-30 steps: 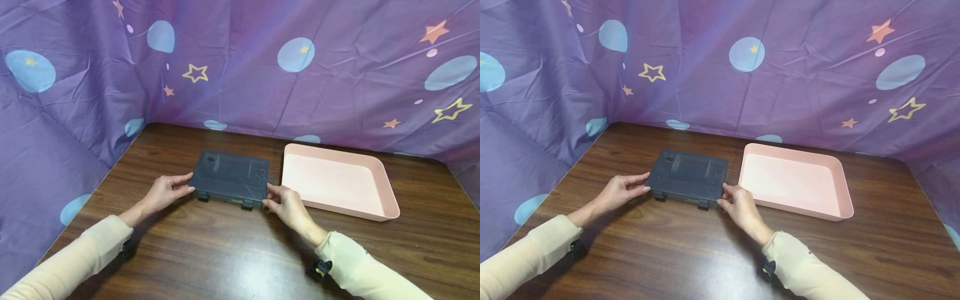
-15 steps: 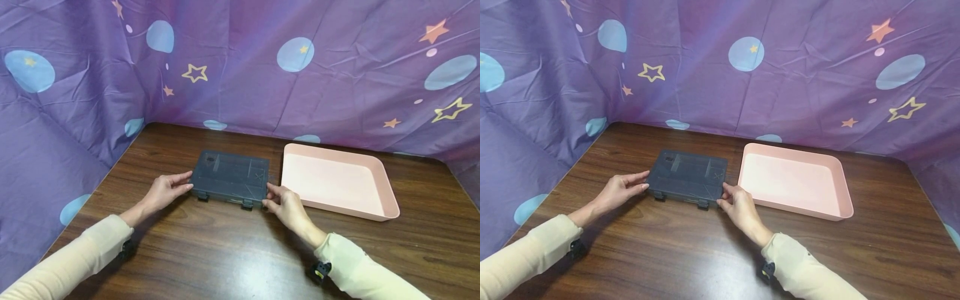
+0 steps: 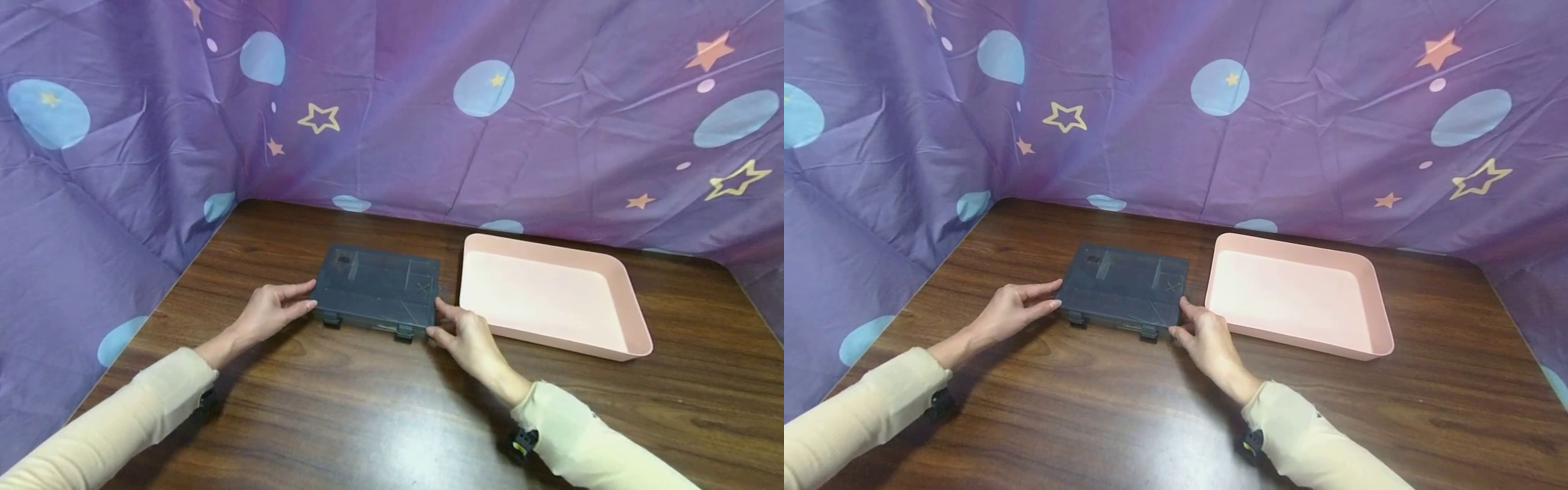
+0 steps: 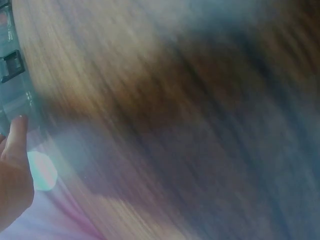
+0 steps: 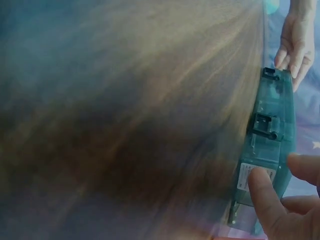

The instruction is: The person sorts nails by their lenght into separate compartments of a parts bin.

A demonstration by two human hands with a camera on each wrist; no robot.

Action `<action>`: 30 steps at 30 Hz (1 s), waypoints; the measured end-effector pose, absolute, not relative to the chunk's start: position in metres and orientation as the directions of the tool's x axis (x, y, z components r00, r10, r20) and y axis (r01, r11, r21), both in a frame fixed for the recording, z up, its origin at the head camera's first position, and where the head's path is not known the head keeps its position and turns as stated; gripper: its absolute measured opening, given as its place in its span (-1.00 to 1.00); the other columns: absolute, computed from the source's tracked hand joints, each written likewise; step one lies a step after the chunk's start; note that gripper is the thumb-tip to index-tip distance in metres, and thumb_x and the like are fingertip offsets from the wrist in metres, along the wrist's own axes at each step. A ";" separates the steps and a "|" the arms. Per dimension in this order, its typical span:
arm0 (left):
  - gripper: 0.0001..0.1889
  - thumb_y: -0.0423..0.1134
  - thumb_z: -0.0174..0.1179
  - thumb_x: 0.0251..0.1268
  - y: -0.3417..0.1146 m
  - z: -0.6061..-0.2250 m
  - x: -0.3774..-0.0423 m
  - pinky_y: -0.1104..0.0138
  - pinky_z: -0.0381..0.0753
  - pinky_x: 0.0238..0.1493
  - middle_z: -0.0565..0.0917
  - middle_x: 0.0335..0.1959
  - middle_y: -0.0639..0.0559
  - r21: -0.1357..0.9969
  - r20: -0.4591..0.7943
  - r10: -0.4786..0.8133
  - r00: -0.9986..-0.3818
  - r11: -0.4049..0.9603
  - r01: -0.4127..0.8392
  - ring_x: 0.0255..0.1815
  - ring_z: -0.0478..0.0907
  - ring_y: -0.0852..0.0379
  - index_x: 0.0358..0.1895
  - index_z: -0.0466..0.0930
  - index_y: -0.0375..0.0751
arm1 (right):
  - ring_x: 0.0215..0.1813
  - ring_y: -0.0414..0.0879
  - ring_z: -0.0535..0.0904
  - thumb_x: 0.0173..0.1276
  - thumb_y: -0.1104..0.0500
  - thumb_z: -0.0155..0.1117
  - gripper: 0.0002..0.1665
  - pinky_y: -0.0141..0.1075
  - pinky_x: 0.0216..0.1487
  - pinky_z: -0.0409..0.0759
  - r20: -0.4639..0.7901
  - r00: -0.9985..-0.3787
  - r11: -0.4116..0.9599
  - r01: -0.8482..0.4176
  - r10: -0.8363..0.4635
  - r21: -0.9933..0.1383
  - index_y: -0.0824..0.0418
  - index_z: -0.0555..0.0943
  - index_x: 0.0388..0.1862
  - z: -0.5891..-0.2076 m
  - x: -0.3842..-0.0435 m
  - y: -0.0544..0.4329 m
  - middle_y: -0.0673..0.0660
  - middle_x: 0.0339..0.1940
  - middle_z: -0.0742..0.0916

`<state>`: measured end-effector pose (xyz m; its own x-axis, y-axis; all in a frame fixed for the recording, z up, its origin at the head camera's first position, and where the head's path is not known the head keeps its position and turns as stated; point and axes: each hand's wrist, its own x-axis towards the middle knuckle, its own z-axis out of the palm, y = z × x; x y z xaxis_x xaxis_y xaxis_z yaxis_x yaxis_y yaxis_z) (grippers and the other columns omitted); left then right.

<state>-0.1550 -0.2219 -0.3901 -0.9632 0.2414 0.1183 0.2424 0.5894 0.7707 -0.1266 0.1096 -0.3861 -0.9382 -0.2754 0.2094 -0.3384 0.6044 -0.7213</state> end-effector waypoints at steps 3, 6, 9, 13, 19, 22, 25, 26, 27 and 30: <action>-0.48 -0.33 0.33 0.13 -0.221 -0.392 -0.154 0.50 0.59 -0.20 0.54 0.08 -0.26 0.827 0.080 0.254 -0.964 0.524 0.207 -0.06 0.62 -0.09 0.18 0.46 -0.40 | -0.37 -0.01 0.70 0.04 0.43 0.41 -0.30 -0.31 -0.31 0.65 0.237 -0.936 0.601 -0.349 -0.261 -0.719 0.60 0.38 0.17 -0.392 -0.124 0.108 0.42 -0.12 0.67; -0.42 -0.41 0.36 0.05 -0.221 -0.393 -0.154 0.50 0.59 -0.21 0.53 0.05 -0.32 0.856 0.071 0.265 -0.962 0.478 0.195 -0.07 0.61 -0.14 0.19 0.42 -0.45 | -0.35 0.00 0.69 -0.03 0.44 0.45 -0.22 -0.30 -0.33 0.65 0.250 -0.941 0.592 -0.338 -0.227 -0.732 0.58 0.37 0.20 -0.397 -0.121 0.105 0.44 -0.04 0.62; -0.40 -0.47 0.37 0.01 -0.219 -0.395 -0.154 0.48 0.60 -0.22 0.54 0.02 -0.36 0.854 0.094 0.266 -0.959 0.473 0.215 -0.08 0.61 -0.16 0.20 0.40 -0.48 | -0.34 0.02 0.69 -0.06 0.44 0.47 -0.19 -0.20 -0.23 0.64 0.254 -0.949 0.597 -0.314 -0.184 -0.739 0.53 0.37 0.22 -0.399 -0.120 0.102 0.41 -0.01 0.61; -0.39 -0.49 0.38 -0.03 -0.215 -0.399 -0.153 0.39 0.61 -0.18 0.52 0.05 -0.35 0.824 0.144 0.238 -0.961 0.509 0.250 -0.10 0.62 -0.18 0.18 0.42 -0.47 | -0.32 0.06 0.66 -0.06 0.45 0.46 -0.20 -0.10 -0.18 0.62 0.240 -0.961 0.596 -0.272 -0.134 -0.756 0.50 0.36 0.20 -0.399 -0.122 0.099 0.39 -0.05 0.61; -0.39 -0.47 0.40 -0.05 -0.208 -0.404 -0.149 0.32 0.63 -0.16 0.57 0.03 -0.28 0.754 0.233 0.176 -0.956 0.588 0.293 -0.15 0.65 -0.12 0.19 0.46 -0.36 | -0.34 0.04 0.59 -0.08 0.50 0.42 -0.25 -0.20 -0.23 0.61 0.244 -0.968 0.595 -0.235 -0.068 -0.769 0.47 0.36 0.15 -0.402 -0.126 0.094 0.31 -0.23 0.58; -0.39 -0.47 0.40 -0.05 -0.206 -0.407 -0.147 0.33 0.63 -0.16 0.60 0.02 -0.26 0.741 0.266 0.155 -0.951 0.598 0.305 -0.14 0.65 -0.09 0.19 0.48 -0.35 | -0.35 0.02 0.56 -0.09 0.52 0.41 -0.27 -0.24 -0.25 0.58 0.259 -0.965 0.596 -0.231 -0.039 -0.769 0.47 0.38 0.13 -0.405 -0.126 0.090 0.27 -0.27 0.56; -0.40 -0.50 0.39 -0.06 -0.206 -0.410 -0.145 0.37 0.63 -0.15 0.60 0.04 -0.26 0.751 0.278 0.142 -0.950 0.584 0.307 -0.11 0.64 -0.09 0.18 0.48 -0.37 | -0.36 -0.01 0.54 -0.11 0.52 0.41 -0.27 -0.30 -0.26 0.55 0.264 -0.965 0.599 -0.217 -0.010 -0.771 0.45 0.38 0.13 -0.407 -0.124 0.086 0.24 -0.28 0.55; -0.40 -0.51 0.40 -0.06 -0.205 -0.411 -0.145 0.39 0.62 -0.15 0.59 0.05 -0.26 0.757 0.280 0.137 -0.950 0.577 0.307 -0.10 0.63 -0.10 0.17 0.48 -0.37 | -0.36 -0.01 0.53 -0.11 0.51 0.41 -0.26 -0.31 -0.26 0.54 0.260 -0.966 0.601 -0.208 0.000 -0.772 0.45 0.38 0.13 -0.408 -0.124 0.085 0.24 -0.27 0.55; -0.40 -0.52 0.39 -0.07 -0.205 -0.412 -0.145 0.43 0.61 -0.15 0.59 0.06 -0.26 0.761 0.283 0.134 -0.950 0.571 0.308 -0.10 0.63 -0.10 0.17 0.48 -0.38 | -0.35 -0.02 0.52 -0.11 0.51 0.41 -0.25 -0.31 -0.26 0.53 0.258 -0.966 0.602 -0.201 0.008 -0.773 0.44 0.38 0.14 -0.408 -0.123 0.084 0.23 -0.27 0.55; -0.41 -0.56 0.40 -0.10 -0.203 -0.414 -0.146 0.51 0.59 -0.16 0.58 0.06 -0.28 0.767 0.298 0.123 -0.947 0.559 0.314 -0.12 0.63 -0.12 0.13 0.48 -0.42 | -0.33 -0.03 0.51 -0.10 0.50 0.41 -0.24 -0.31 -0.24 0.52 0.247 -0.969 0.606 -0.180 0.028 -0.775 0.42 0.37 0.15 -0.410 -0.123 0.081 0.22 -0.25 0.54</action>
